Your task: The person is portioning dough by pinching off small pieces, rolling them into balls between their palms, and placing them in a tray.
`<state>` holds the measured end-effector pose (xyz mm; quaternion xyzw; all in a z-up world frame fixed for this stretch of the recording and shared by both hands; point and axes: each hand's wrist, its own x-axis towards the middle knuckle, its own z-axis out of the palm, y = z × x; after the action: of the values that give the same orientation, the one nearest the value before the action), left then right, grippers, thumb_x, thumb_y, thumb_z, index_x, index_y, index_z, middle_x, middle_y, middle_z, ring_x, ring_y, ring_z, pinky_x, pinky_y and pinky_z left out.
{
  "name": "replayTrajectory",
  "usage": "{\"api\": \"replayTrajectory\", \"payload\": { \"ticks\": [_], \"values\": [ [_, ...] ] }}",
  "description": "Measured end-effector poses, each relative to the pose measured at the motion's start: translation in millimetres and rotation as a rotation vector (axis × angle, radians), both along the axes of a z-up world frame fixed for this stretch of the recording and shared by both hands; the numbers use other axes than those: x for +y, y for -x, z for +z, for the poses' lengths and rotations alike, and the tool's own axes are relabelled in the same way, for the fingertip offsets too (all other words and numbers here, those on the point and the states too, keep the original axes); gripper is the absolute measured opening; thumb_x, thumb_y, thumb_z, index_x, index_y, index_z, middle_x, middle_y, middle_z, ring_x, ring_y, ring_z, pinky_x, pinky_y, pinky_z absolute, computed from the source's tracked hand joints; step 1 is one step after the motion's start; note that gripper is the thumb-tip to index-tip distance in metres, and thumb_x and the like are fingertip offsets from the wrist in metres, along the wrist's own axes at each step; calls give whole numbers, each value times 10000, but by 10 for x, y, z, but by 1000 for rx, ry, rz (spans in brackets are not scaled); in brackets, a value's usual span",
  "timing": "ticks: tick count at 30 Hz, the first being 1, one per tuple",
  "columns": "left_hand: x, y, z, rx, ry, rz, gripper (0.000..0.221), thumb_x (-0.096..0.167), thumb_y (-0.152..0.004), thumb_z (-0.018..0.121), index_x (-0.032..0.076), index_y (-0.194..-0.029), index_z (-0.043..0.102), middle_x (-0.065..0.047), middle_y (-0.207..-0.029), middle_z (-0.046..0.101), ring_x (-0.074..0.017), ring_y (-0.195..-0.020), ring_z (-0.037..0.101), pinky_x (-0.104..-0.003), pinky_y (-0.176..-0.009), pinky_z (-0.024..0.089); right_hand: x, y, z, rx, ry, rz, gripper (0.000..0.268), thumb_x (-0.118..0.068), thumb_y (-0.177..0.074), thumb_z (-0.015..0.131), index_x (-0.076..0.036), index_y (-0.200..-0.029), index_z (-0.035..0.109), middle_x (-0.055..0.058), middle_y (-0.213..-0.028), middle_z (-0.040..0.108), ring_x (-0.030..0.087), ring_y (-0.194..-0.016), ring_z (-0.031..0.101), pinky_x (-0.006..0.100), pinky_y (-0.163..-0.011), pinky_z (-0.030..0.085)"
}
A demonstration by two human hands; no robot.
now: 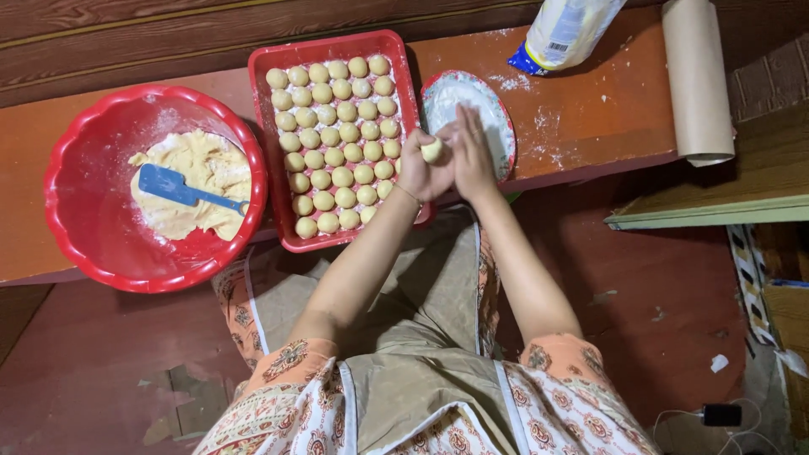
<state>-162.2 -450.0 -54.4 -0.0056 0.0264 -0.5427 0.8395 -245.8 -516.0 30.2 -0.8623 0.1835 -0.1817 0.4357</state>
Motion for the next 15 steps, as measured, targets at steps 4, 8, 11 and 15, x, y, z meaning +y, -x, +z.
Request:
{"api": "replayTrajectory", "payload": {
  "ticks": [4, 8, 11, 15],
  "values": [
    [149, -169, 119, -180, -89, 89, 784, 309, -769, 488, -38, -1470, 451, -162, -1394, 563, -285, -1285, 571, -469, -1127, 437, 145, 251, -344, -216, 326, 288, 486, -148, -1115, 344, 25, -1569, 364, 245, -1652, 291, 436, -1527, 219, 518, -1264, 164],
    [127, 156, 445, -150, -58, 8, 726, 267, -746, 484, -26, -1411, 494, -178, -1261, 606, -339, -1148, 596, -547, -1064, 467, -49, 205, -432, -123, 150, 60, 552, -288, -1128, 244, 16, -1585, 302, 249, -1647, 280, 422, -1529, 221, 516, -1281, 142],
    [234, 197, 926, -80, -24, -6, 517, 223, -719, 485, 12, -1180, 584, -144, -1048, 617, -308, -987, 599, -485, -955, 505, 54, 165, -264, -47, 12, -42, 581, -366, -1149, 173, -38, -1621, 253, 211, -1674, 244, 396, -1552, 168, 519, -1294, 97],
    [82, -208, -9, -258, -67, 97, 785, 324, -819, 502, -14, -1523, 423, -250, -1478, 457, -347, -1385, 401, -519, -1171, 348, 252, 335, -184, -263, 128, 140, 408, -100, -1091, 480, -41, -1492, 533, 143, -1572, 477, 339, -1490, 356, 453, -1252, 275]
  ]
}}
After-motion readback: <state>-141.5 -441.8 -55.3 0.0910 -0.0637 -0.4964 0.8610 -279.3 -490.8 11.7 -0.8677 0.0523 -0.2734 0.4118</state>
